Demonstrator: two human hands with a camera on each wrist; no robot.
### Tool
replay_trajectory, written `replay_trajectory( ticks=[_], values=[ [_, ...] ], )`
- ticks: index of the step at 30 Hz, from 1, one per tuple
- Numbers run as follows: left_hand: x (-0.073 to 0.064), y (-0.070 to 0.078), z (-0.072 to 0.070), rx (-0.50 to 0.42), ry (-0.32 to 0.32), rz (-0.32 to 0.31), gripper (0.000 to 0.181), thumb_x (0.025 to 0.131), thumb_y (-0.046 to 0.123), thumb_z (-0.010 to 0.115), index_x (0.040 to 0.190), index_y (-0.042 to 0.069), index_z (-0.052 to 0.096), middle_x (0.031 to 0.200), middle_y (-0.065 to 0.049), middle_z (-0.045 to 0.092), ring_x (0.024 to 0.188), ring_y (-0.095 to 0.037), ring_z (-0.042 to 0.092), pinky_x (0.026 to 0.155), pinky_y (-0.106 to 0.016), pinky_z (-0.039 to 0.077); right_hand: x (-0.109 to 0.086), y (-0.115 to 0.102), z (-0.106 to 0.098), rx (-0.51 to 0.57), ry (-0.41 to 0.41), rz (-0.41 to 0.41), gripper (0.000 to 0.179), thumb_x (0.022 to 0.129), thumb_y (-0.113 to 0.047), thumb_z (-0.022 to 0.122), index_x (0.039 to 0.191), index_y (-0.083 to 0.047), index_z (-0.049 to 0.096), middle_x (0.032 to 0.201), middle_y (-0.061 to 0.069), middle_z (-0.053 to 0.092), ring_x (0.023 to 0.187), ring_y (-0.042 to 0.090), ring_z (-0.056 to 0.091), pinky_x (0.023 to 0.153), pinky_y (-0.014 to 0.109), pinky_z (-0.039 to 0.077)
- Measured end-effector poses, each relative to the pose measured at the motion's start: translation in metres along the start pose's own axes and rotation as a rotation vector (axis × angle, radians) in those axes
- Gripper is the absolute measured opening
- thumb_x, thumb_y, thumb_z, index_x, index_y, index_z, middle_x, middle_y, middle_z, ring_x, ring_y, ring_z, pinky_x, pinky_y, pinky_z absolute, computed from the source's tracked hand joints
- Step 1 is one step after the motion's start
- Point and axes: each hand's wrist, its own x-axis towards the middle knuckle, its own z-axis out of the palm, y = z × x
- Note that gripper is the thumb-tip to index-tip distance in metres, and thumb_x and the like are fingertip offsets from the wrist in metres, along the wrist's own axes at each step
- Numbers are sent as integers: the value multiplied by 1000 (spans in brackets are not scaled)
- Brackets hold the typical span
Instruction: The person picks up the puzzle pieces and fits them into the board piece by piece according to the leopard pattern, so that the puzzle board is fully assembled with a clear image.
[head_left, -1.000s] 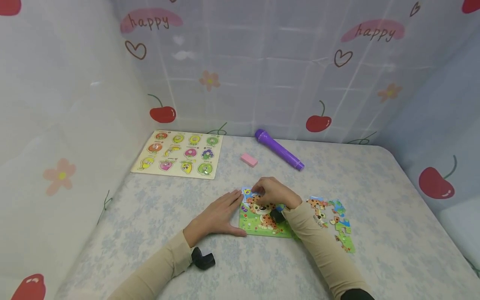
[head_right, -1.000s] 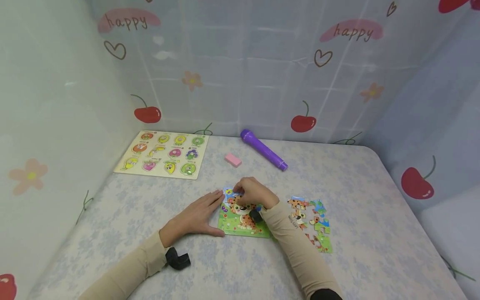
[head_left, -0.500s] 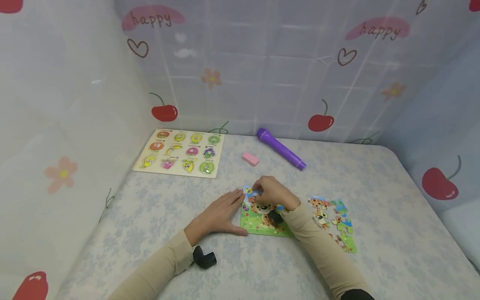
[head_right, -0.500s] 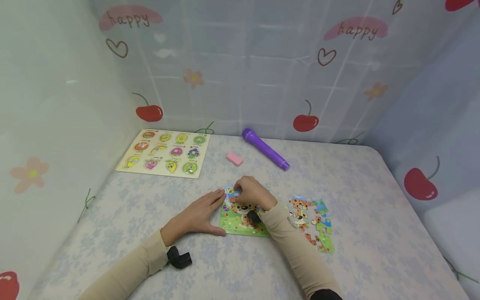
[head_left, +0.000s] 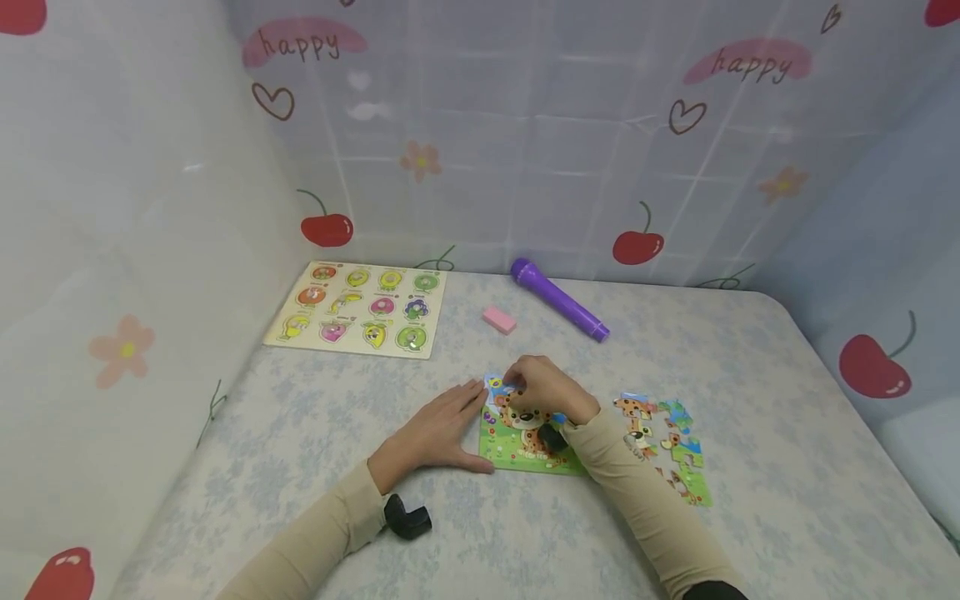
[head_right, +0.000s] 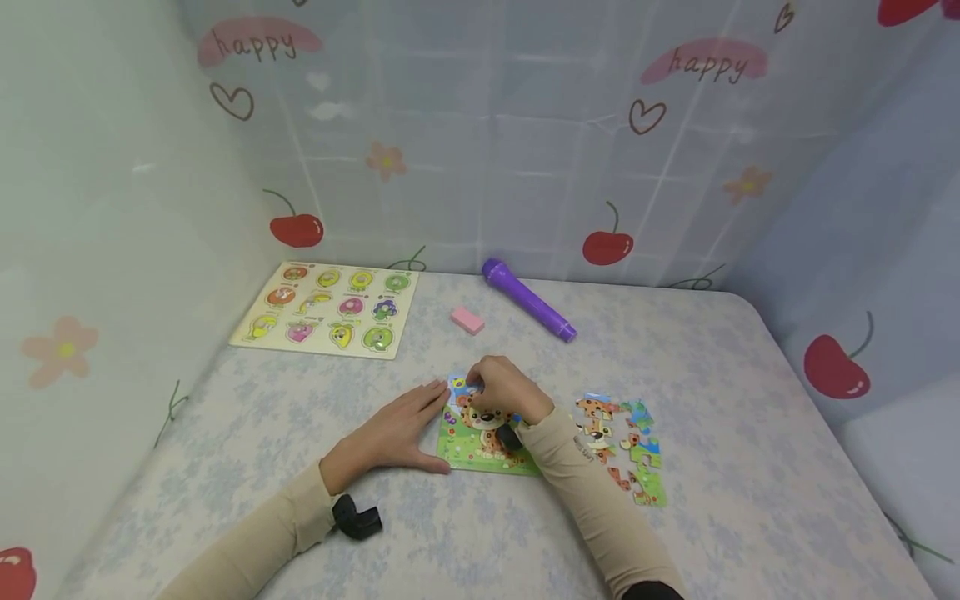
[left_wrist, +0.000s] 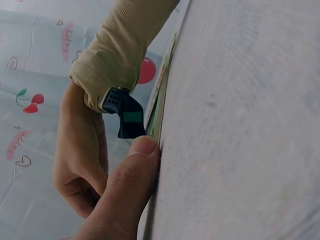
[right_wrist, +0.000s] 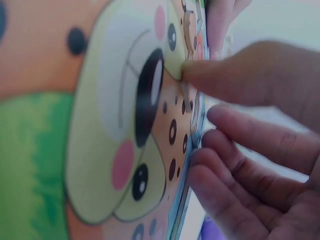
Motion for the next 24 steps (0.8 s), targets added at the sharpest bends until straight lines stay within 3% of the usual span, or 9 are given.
replay_trajectory(
  ticks=[15, 24],
  values=[
    [-1, 1, 1, -1, 0, -5, 119, 73, 84, 55, 156, 6, 21, 164, -11, 18, 151, -24, 20, 124, -39, 24, -4, 11, -6, 26, -24, -63, 47, 80, -22, 80, 122, -4, 66, 107, 6, 66, 97, 19, 62, 85, 35, 55],
    [0, 1, 1, -4, -13, -20, 119, 72, 84, 55, 156, 8, 20, 164, -9, 17, 152, -24, 19, 124, -39, 23, -23, 22, -18, 42, 9, -76, 50, 79, -24, 82, 122, -4, 66, 107, 7, 66, 98, 22, 61, 85, 39, 55]
  ],
)
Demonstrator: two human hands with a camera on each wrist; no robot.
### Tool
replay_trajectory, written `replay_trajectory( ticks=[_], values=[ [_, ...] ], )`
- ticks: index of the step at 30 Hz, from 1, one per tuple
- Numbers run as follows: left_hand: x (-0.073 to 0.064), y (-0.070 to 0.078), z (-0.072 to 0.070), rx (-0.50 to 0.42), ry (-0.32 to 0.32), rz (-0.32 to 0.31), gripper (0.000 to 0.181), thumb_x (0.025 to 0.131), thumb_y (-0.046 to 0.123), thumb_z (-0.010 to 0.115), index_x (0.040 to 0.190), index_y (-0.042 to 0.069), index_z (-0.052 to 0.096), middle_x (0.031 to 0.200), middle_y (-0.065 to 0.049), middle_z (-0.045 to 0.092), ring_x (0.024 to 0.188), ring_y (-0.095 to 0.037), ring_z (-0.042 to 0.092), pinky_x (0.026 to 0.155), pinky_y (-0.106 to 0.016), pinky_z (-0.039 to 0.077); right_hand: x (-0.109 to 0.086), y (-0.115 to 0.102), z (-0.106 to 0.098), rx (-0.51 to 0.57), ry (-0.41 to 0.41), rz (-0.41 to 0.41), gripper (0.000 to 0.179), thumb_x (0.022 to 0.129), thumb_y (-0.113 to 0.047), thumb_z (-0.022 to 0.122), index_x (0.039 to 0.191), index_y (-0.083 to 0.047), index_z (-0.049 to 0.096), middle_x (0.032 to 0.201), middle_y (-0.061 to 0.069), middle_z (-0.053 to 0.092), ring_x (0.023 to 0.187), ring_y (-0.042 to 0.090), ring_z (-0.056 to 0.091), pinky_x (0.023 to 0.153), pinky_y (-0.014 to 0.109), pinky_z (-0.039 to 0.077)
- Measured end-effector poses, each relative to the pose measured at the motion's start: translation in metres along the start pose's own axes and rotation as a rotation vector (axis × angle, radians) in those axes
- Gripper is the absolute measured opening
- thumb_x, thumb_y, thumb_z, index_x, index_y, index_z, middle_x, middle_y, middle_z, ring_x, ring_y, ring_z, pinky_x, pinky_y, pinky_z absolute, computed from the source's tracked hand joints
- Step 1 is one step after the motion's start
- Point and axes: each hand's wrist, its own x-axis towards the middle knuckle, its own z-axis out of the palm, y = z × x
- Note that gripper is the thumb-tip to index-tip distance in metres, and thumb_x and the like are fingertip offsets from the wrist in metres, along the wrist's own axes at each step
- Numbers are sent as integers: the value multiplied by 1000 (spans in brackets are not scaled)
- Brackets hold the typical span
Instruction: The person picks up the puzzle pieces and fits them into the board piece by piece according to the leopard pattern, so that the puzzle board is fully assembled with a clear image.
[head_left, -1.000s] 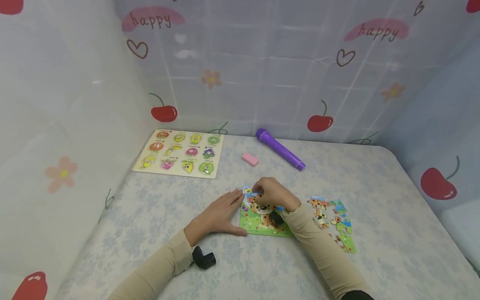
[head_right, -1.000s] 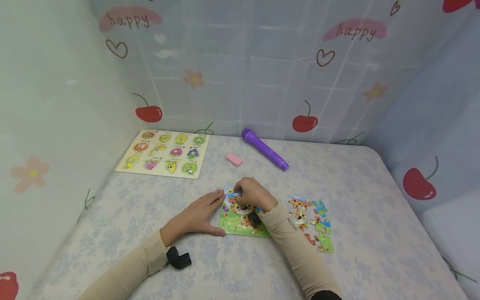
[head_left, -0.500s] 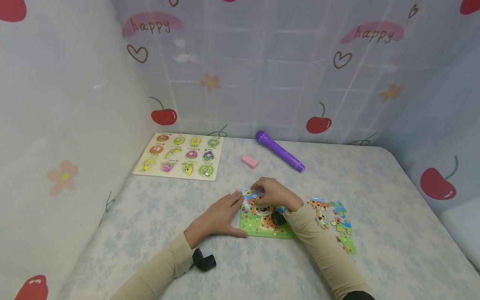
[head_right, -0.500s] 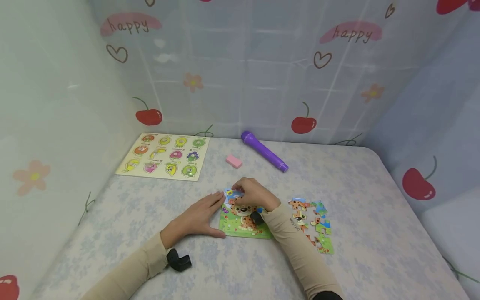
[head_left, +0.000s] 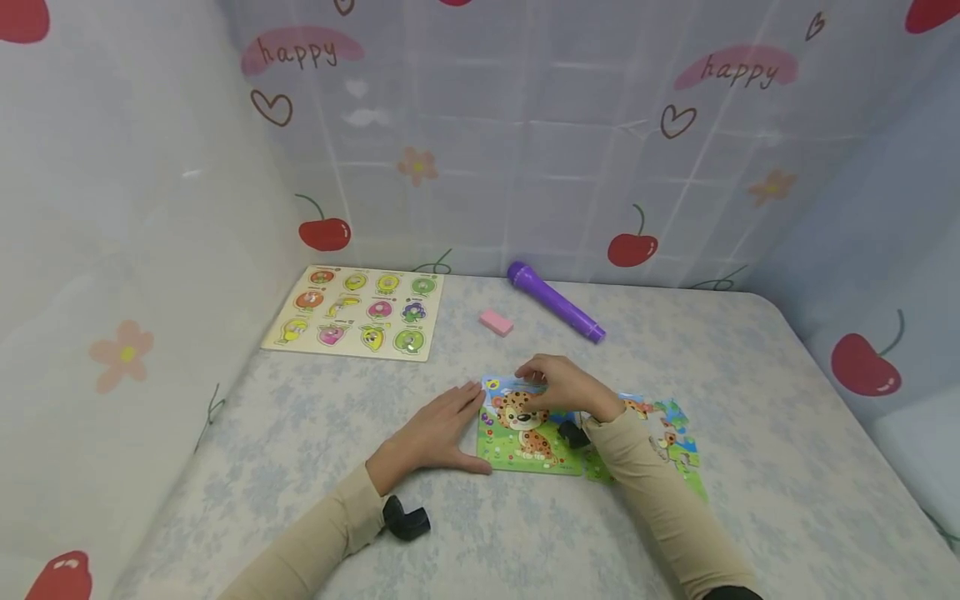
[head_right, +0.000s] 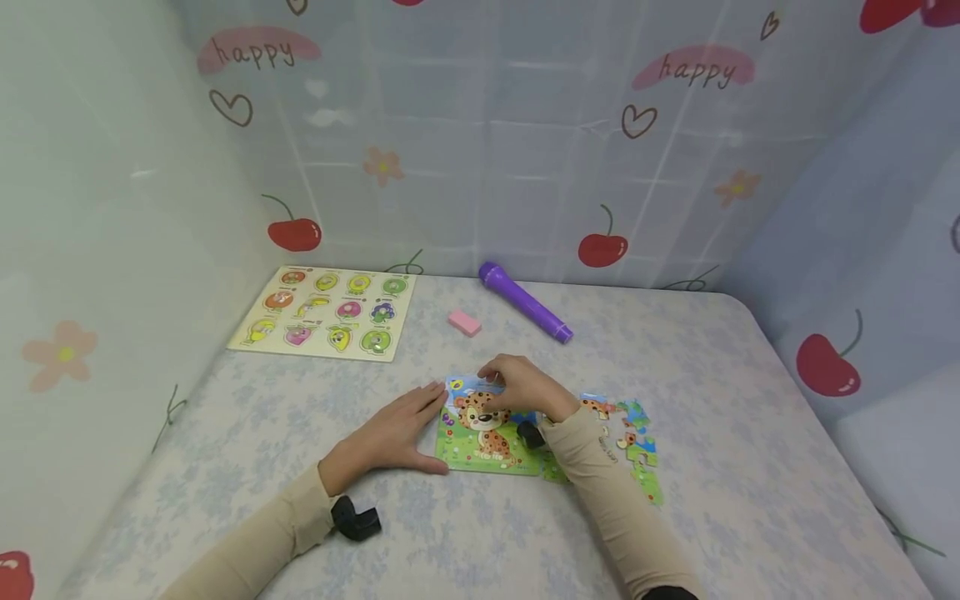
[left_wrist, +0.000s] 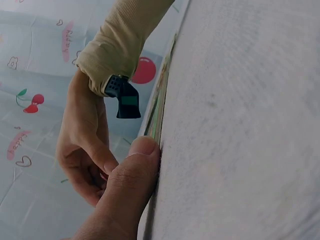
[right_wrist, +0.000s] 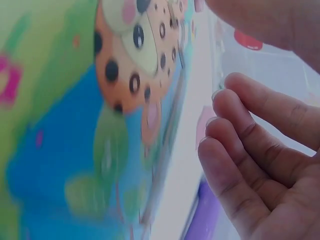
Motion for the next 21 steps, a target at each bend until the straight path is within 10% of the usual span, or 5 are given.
replay_trajectory(
  ticks=[21],
  values=[
    [2, -2, 2, 5, -10, 0, 121, 71, 87, 52, 156, 8, 18, 165, -8, 15, 153, -21, 15, 125, -37, 19, -81, 56, -41, 57, 53, 111, 58, 81, -23, 80, 130, -1, 59, 113, 13, 64, 98, 26, 56, 88, 46, 52]
  ],
)
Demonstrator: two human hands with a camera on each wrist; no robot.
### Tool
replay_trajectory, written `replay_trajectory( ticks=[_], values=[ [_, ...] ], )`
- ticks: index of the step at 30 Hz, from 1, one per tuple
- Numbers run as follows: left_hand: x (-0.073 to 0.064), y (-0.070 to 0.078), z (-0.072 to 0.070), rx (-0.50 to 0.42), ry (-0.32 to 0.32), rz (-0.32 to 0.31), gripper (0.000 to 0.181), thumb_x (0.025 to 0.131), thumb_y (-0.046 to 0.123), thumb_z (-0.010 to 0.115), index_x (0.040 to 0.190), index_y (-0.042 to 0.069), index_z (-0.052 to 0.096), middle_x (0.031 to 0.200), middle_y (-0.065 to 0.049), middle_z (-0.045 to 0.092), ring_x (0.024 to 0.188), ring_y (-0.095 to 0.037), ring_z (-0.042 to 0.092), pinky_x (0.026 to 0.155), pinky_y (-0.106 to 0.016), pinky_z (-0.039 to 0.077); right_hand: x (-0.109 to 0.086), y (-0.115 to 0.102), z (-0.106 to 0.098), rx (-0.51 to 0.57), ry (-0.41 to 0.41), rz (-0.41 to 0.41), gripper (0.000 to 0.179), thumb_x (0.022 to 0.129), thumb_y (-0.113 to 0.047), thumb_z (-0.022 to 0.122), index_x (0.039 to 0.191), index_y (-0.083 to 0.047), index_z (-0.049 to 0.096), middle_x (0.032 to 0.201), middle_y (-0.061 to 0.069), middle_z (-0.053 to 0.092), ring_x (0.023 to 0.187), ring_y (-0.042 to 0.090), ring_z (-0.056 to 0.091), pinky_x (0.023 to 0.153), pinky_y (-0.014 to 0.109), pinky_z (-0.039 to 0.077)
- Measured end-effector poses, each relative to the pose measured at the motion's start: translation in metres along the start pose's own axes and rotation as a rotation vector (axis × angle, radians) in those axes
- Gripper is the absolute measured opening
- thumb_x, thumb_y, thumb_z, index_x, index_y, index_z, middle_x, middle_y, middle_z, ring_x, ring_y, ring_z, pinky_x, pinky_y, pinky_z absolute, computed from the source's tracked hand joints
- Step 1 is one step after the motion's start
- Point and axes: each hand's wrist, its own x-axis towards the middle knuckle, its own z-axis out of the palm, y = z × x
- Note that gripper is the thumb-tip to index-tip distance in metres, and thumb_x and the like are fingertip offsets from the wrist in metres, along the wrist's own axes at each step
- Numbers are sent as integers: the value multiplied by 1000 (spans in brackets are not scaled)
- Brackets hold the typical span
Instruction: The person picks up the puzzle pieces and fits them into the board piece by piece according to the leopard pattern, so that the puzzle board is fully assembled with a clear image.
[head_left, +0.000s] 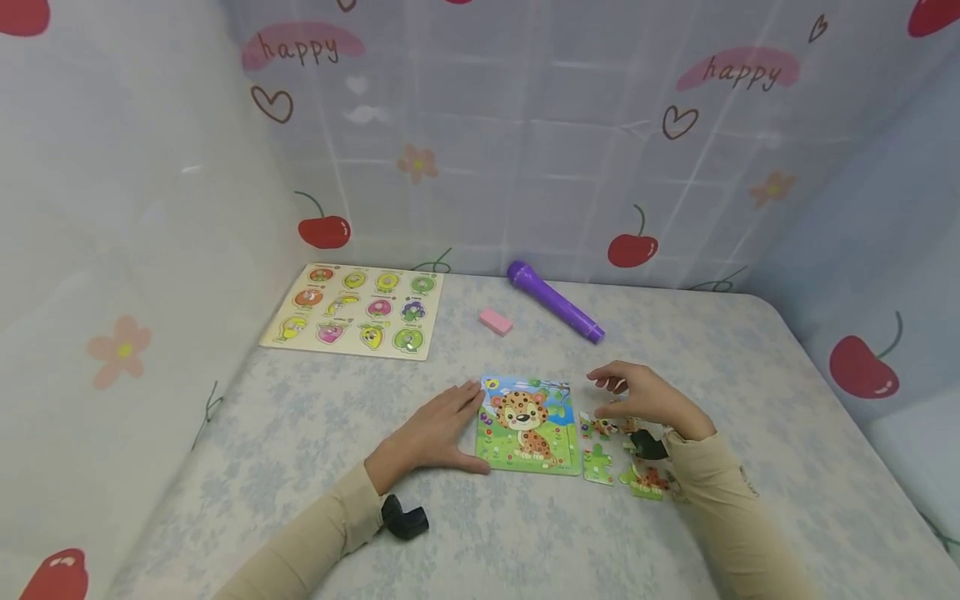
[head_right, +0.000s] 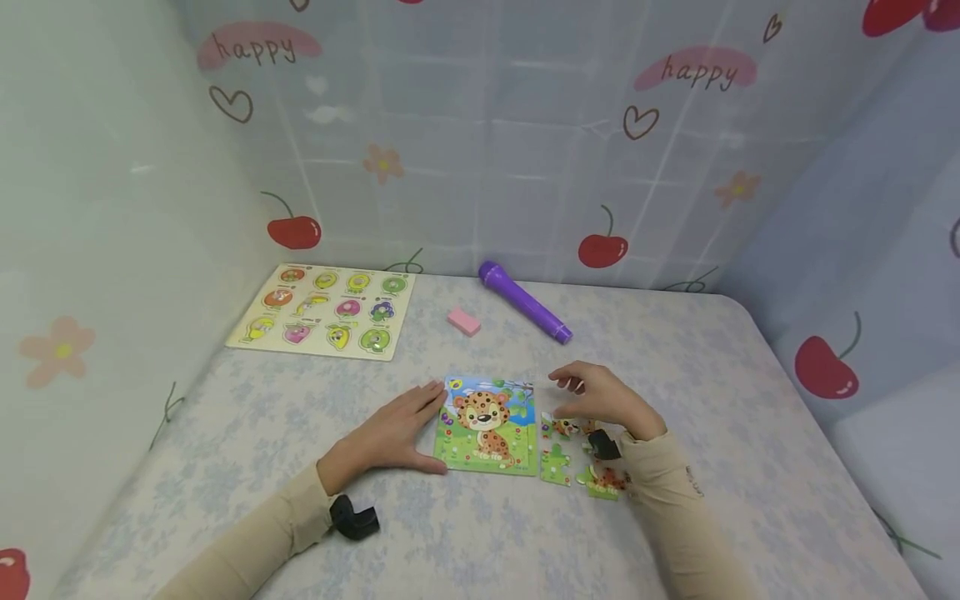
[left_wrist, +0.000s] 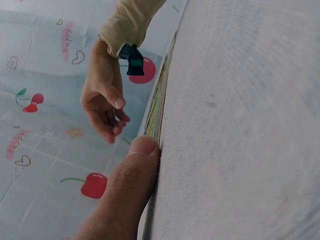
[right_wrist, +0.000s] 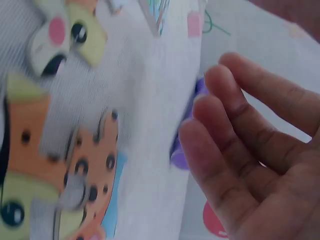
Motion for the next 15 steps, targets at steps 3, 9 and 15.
replay_trajectory(
  ticks=[3, 9, 15],
  values=[
    [0, 0, 0, 0, 1, 1, 121, 71, 87, 53, 156, 8, 18, 165, -8, 15, 153, -21, 14, 125, -37, 19, -7, 11, -5, 43, -17, 10, 57, 82, -22, 78, 130, 0, 58, 115, 15, 63, 99, 27, 56, 87, 43, 53],
    [0, 0, 1, 12, 6, 7, 121, 72, 87, 51, 156, 8, 18, 164, -8, 15, 153, -21, 15, 125, -37, 18, -17, 29, -14, 52, -41, 52, 57, 83, -22, 78, 130, 1, 58, 117, 14, 63, 99, 23, 56, 85, 38, 54],
    [0, 0, 0, 14, 8, 10, 121, 72, 87, 52, 156, 7, 18, 164, -9, 16, 153, -21, 15, 125, -37, 19, -23, 49, -17, 118, -63, 146, 56, 82, -20, 78, 129, 3, 58, 115, 16, 62, 99, 20, 61, 78, 30, 56]
  ],
)
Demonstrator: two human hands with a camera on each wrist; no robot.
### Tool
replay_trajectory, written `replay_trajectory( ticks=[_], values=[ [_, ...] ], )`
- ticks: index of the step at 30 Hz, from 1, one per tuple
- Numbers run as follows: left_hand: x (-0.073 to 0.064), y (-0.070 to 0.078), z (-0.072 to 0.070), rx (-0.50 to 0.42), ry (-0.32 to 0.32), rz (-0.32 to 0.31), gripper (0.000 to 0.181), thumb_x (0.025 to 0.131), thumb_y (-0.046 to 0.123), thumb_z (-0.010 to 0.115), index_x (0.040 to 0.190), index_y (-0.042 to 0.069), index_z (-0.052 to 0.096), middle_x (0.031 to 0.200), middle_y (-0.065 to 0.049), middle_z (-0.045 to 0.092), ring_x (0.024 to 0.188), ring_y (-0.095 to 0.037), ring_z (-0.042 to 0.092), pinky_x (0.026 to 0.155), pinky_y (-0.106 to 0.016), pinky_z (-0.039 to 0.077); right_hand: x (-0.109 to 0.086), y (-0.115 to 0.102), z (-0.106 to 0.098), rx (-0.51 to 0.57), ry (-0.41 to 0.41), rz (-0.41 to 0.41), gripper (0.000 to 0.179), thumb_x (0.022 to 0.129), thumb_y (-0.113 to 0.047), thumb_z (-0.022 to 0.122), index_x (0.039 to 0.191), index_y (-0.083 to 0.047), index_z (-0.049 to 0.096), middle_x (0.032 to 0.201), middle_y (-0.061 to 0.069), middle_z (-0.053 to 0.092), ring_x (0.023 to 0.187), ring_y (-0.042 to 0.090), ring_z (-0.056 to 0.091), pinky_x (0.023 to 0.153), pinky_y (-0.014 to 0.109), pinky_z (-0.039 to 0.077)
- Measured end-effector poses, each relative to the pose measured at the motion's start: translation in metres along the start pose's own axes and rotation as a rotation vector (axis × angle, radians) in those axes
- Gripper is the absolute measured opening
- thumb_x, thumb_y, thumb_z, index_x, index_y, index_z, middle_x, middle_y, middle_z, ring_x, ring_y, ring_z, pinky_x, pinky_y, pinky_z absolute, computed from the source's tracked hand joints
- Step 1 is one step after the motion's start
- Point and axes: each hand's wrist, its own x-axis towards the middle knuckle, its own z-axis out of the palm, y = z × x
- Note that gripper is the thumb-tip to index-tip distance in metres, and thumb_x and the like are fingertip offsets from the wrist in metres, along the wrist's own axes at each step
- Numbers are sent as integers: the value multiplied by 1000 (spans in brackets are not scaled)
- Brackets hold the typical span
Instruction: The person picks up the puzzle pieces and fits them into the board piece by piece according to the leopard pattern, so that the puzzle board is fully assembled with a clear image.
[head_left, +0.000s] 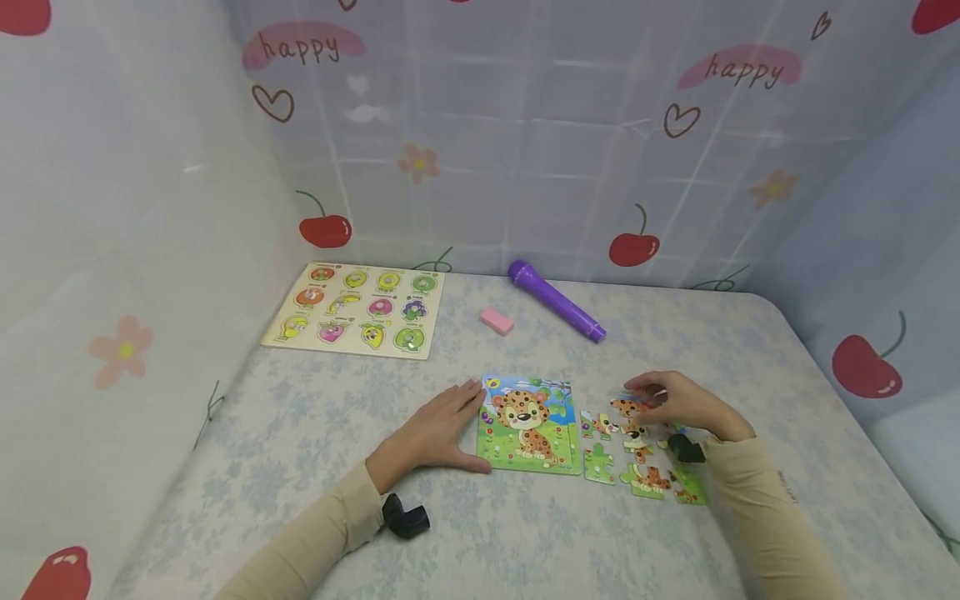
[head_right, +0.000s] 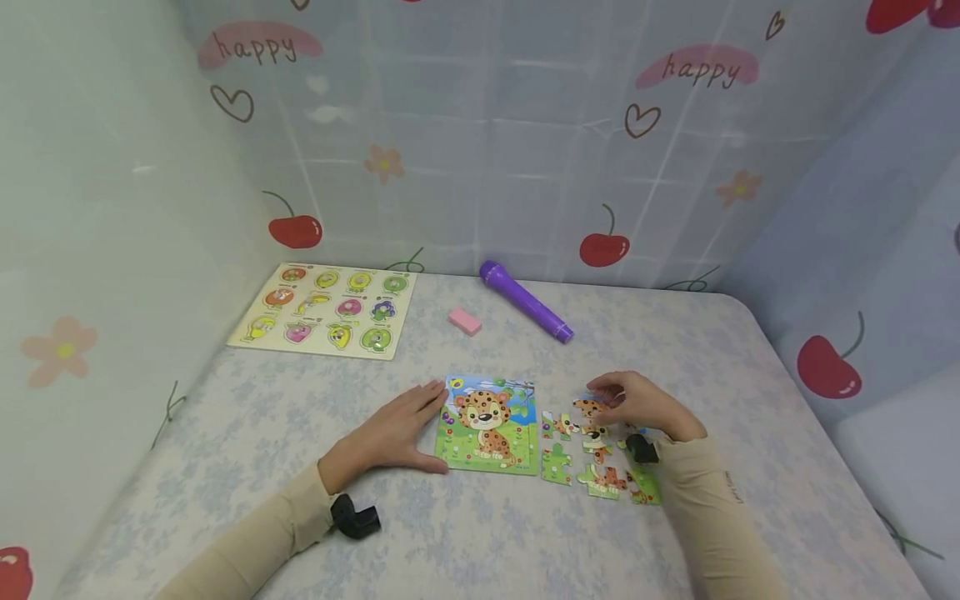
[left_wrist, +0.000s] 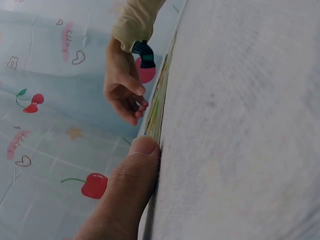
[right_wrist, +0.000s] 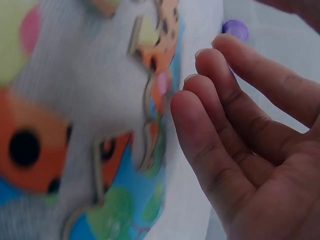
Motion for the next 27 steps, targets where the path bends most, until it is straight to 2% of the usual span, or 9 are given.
replay_trajectory(
  ticks=[9, 16, 27],
  values=[
    [0, 0, -1, -5, 9, 7, 121, 72, 87, 52, 156, 6, 20, 164, -10, 18, 152, -22, 17, 125, -38, 21, -4, 16, -1, 0, 34, 36, 54, 80, -20, 81, 124, 5, 60, 105, 14, 62, 88, 15, 57, 73, 27, 54],
    [1, -1, -2, 6, 6, 6, 121, 72, 86, 54, 156, 7, 19, 164, -9, 16, 153, -21, 15, 125, -38, 19, -1, 15, 0, -67, 44, 50, 51, 81, -22, 80, 122, 2, 62, 103, 10, 62, 89, 17, 56, 74, 31, 52],
    [-1, 2, -2, -14, -17, -11, 120, 72, 86, 53, 156, 8, 19, 164, -8, 16, 153, -21, 14, 125, -38, 19, -2, 15, 5, -91, 75, 74, 42, 79, -25, 81, 112, -3, 67, 91, 4, 63, 78, 14, 53, 63, 25, 49]
  ],
)
